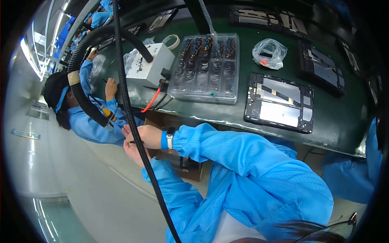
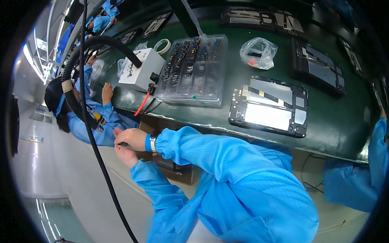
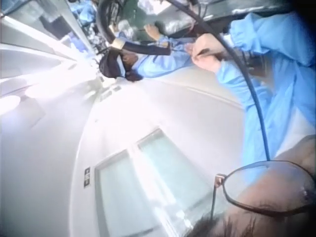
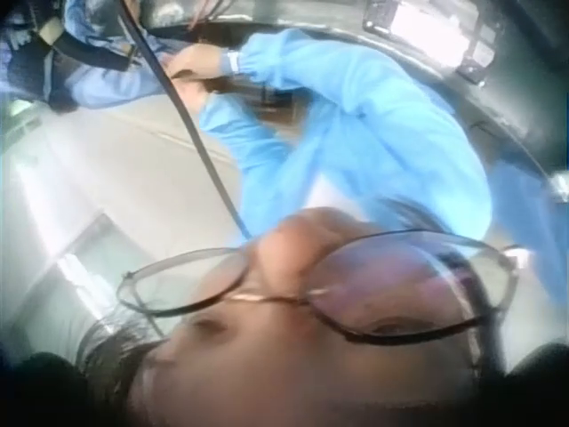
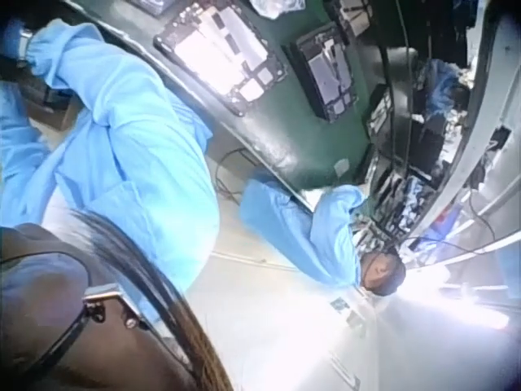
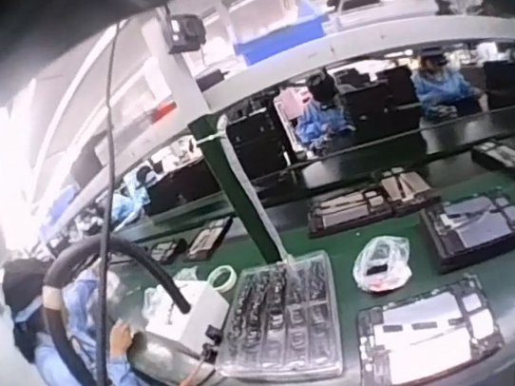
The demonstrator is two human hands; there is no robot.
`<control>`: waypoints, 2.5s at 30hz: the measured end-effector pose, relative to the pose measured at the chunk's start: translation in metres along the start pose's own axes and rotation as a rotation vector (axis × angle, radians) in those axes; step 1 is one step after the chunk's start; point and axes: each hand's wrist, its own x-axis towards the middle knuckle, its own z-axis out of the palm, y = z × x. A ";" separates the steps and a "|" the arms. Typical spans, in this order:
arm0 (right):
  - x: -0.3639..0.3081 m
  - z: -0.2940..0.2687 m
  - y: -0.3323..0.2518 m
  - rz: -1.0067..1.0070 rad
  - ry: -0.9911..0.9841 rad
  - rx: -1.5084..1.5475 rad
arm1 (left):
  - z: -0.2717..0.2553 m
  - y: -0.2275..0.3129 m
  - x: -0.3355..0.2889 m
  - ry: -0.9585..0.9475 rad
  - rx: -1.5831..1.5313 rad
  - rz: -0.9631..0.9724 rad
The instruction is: The person assembles electronic tablet components by hand, connecting a ribbon cable and a circuit board to a tablet chassis, then installing an internal battery. The person uses tweezers for precision and wears an anti-static wrist strap.
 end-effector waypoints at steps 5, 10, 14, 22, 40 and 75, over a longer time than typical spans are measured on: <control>0.014 0.046 0.017 0.961 0.309 0.910 | -0.018 -0.003 0.016 0.281 0.389 0.152; 0.002 -0.027 -0.039 1.092 0.676 1.533 | -0.012 -0.035 -0.010 -0.427 0.008 0.061; -0.043 -0.140 -0.130 0.736 0.589 0.882 | 0.114 -0.109 -0.092 0.027 0.205 0.207; -0.108 -0.379 -0.201 0.580 0.362 -0.753 | 0.225 -0.244 -0.134 -1.584 1.286 0.291; -0.156 -0.424 -0.143 0.783 0.072 -0.798 | 0.217 -0.333 -0.120 -1.651 1.533 0.304; -0.149 -0.419 -0.175 0.845 0.334 -0.608 | 0.205 -0.318 -0.120 -1.555 1.784 0.329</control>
